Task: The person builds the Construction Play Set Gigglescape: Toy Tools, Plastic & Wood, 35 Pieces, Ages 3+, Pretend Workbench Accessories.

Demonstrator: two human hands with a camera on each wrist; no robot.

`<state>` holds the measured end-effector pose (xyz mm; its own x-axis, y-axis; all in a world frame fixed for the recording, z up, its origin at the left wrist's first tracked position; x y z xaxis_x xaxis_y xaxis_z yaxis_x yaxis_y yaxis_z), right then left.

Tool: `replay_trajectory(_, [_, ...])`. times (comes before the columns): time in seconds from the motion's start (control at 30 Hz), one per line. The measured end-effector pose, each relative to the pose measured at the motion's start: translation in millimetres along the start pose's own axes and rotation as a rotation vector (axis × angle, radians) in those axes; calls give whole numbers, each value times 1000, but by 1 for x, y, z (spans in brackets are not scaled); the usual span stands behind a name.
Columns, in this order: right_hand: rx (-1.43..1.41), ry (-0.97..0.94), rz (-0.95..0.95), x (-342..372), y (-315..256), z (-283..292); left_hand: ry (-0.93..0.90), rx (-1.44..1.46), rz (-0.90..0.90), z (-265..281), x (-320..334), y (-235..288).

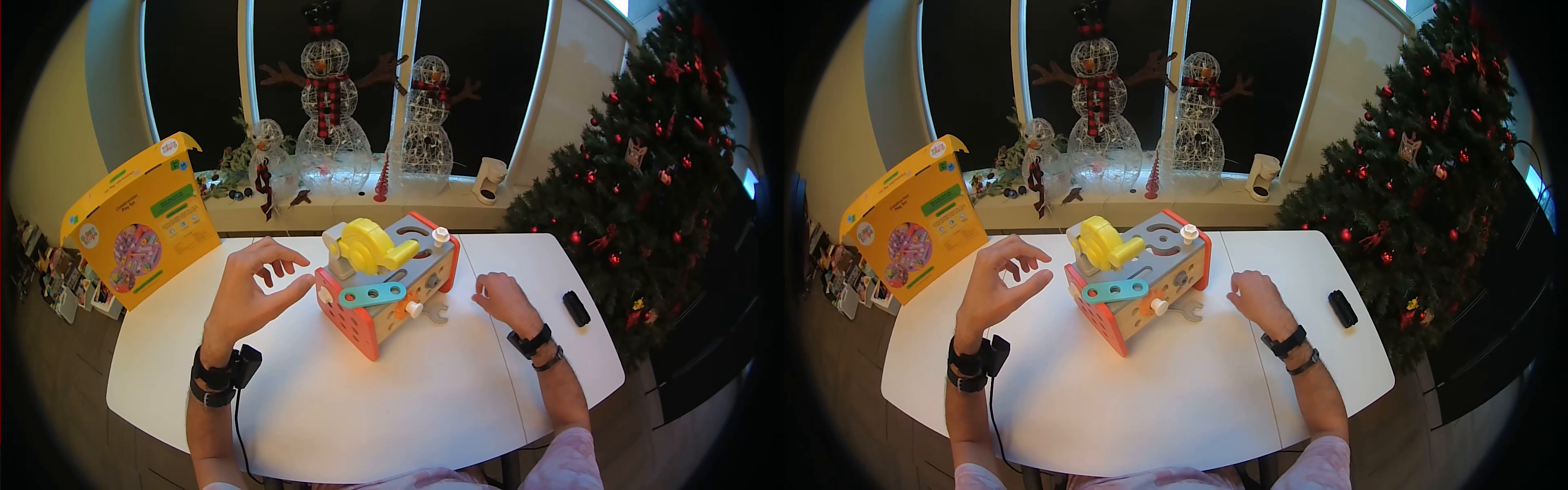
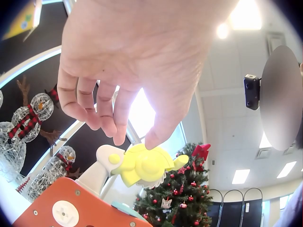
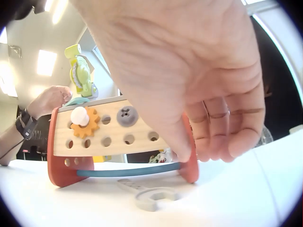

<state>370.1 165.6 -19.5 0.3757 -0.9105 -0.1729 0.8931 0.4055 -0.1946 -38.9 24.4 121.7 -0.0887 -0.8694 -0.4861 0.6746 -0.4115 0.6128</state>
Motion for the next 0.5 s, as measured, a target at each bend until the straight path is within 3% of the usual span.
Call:
replay_trajectory(0.07, [135, 55, 15, 9, 33, -9, 4, 7, 0, 0, 0, 0])
replay_trajectory(0.13, [351, -92, -121, 15, 79, -40, 11, 12, 1, 1, 0, 1])
replay_trajectory(0.23, [280, -150, -80, 21, 85, -45, 4, 27, 13, -1, 0, 2])
replay_trajectory(0.37, [102, -213, -54, 29, 33, -24, -3, 22, 8, -3, -1, 3])
replay_trajectory(0.5, [-184, -309, 127, 37, -47, -24, -14, 16, 15, -5, 0, 2])
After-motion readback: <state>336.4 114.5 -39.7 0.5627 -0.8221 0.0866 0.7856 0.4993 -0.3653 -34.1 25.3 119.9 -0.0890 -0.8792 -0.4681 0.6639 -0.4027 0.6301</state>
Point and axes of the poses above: each hand's wrist, its own x-axis away from the middle knuckle, its own z-axis out of the back of the hand, y = z × x, the point moved 9 cm from there along -x, towards the middle knuckle, and after that the axes turned 1 degree about -y, right-handed, at the moved point
